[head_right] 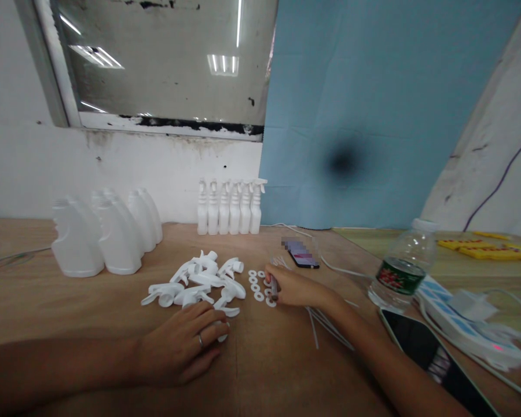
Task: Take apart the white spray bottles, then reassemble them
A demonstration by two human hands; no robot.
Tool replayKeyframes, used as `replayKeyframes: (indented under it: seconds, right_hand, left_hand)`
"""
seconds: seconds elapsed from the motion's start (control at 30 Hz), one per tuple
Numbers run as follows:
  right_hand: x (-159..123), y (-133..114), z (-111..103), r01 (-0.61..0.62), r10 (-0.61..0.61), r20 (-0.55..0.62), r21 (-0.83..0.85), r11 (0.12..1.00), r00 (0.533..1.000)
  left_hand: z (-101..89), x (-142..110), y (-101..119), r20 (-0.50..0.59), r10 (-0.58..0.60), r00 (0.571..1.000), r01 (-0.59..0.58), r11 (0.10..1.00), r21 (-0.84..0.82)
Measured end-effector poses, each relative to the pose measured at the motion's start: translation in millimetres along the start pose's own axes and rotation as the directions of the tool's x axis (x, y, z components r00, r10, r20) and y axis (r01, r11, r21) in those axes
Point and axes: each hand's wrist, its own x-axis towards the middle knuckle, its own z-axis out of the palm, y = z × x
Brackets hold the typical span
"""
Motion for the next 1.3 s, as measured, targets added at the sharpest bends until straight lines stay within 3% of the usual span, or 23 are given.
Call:
replayKeyframes:
  seconds: [0.23,0.67,0.97,1.3]
  right_hand:
    - [-2,-5,-2,-0.008,0.008,0.03,0.004,1.0,1.0]
    - [-4,-6,-9,-0.053,0.05,0.092,0.038,0.998,0.994]
    - [-2,-8,-7,-0.029,0.025,0.054,0.081,0.996,0.998]
    - [5,5,0,-0.028,0.028,-0.002,0.117,0.993,1.0]
  left_hand:
    - [2.8,0,-2,-0.027,0.011,1.0,-0.011,1.0,0.001]
    - [-1.0,1,0,0.021,-0.015,1.0,0.015,1.0,0.004]
    - [0.9,2,-1,0.008,-0.011,1.0,0.011,1.0,0.007]
    - [1.2,1,0,0.019,-0.018,1.0,0.018,1.0,-0.007]
